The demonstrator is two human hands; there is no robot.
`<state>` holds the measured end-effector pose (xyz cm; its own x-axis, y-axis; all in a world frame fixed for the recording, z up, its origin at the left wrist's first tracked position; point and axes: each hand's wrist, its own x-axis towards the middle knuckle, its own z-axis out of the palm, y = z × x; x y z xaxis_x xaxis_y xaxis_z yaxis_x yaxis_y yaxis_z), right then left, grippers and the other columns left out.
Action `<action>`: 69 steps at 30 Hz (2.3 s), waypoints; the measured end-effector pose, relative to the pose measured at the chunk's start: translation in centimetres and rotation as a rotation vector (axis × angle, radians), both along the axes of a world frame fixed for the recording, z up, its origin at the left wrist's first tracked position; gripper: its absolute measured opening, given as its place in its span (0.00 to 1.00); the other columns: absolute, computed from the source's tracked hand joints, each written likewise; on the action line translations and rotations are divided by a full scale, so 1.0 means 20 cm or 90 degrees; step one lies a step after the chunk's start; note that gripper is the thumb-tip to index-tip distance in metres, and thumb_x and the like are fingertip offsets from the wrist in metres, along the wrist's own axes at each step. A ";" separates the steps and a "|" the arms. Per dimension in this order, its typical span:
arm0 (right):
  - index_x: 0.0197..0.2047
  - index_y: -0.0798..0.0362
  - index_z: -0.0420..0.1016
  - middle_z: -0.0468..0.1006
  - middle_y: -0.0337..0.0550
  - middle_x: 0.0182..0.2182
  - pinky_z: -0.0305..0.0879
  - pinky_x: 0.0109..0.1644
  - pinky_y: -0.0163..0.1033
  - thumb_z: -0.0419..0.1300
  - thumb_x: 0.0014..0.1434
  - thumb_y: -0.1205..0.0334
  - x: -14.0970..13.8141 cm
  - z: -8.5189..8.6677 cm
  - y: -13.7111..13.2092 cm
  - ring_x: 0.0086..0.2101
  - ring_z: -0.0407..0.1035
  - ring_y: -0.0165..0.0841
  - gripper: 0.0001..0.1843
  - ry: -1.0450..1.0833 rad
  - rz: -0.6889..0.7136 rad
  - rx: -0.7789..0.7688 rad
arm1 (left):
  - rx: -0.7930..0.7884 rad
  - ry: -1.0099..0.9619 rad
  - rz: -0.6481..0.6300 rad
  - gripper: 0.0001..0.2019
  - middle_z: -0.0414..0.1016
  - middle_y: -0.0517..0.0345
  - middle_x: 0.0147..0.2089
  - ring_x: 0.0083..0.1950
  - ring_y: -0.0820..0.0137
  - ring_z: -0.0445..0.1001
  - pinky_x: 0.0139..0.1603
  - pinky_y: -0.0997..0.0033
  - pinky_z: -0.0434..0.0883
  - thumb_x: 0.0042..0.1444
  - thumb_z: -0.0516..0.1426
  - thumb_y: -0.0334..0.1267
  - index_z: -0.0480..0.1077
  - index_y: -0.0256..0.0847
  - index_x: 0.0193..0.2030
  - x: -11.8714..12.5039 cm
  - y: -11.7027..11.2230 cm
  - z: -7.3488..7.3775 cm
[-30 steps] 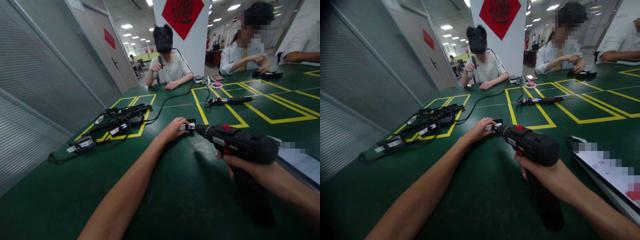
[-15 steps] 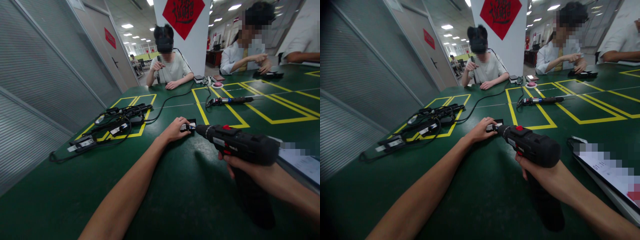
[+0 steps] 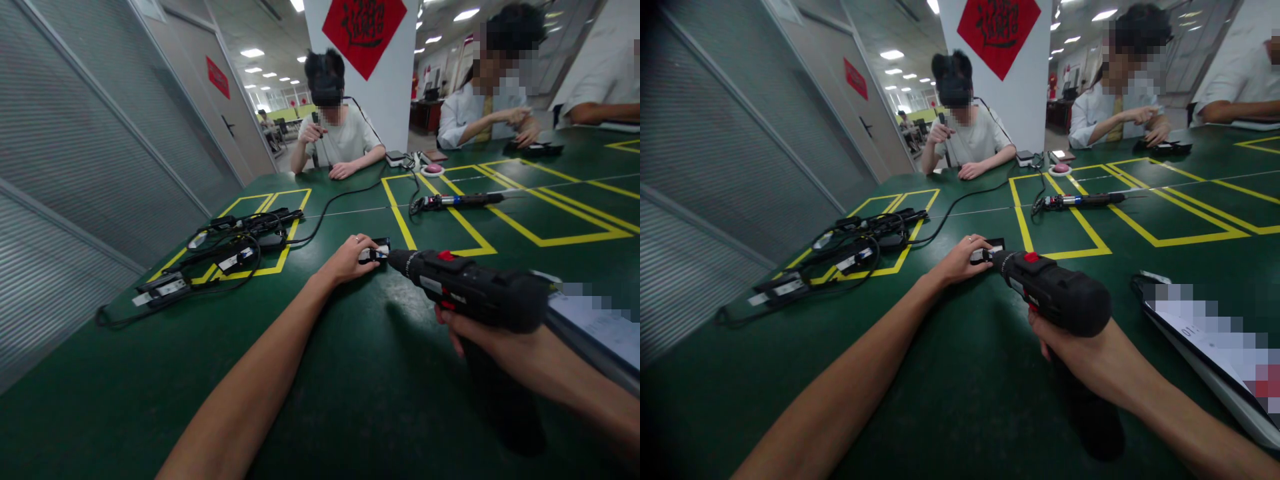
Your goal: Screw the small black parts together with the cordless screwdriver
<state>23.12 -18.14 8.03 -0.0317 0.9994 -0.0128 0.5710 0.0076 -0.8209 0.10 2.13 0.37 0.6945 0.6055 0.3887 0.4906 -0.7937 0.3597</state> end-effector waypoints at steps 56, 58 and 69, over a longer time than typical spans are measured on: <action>0.32 0.47 0.76 0.76 0.35 0.20 0.64 0.30 0.39 0.58 0.58 0.48 0.01 0.00 -0.02 0.23 0.69 0.32 0.13 0.123 -0.021 -0.153 | -0.102 -0.078 0.030 0.09 0.74 0.55 0.46 0.50 0.65 0.69 0.56 0.58 0.64 0.58 0.55 0.38 0.72 0.42 0.43 -0.01 0.01 0.01; 0.34 0.48 0.75 0.76 0.35 0.21 0.64 0.31 0.39 0.58 0.58 0.50 0.00 0.00 -0.02 0.24 0.70 0.33 0.11 0.133 -0.019 -0.135 | -0.106 -0.077 0.035 0.09 0.74 0.54 0.46 0.50 0.65 0.69 0.56 0.58 0.64 0.58 0.55 0.38 0.73 0.43 0.43 -0.01 0.00 0.01; 0.29 0.49 0.74 0.76 0.36 0.21 0.63 0.29 0.37 0.58 0.59 0.49 0.00 0.01 -0.02 0.24 0.68 0.30 0.15 0.109 -0.011 -0.124 | -0.149 -0.113 0.039 0.18 0.73 0.53 0.52 0.54 0.63 0.70 0.57 0.58 0.65 0.54 0.59 0.39 0.69 0.44 0.52 -0.02 0.01 0.02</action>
<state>23.08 -18.58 8.17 -0.0336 0.9790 -0.2013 0.4227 -0.1685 -0.8904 -0.30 2.28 0.78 0.5877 0.7314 0.3458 0.4484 -0.6503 0.6133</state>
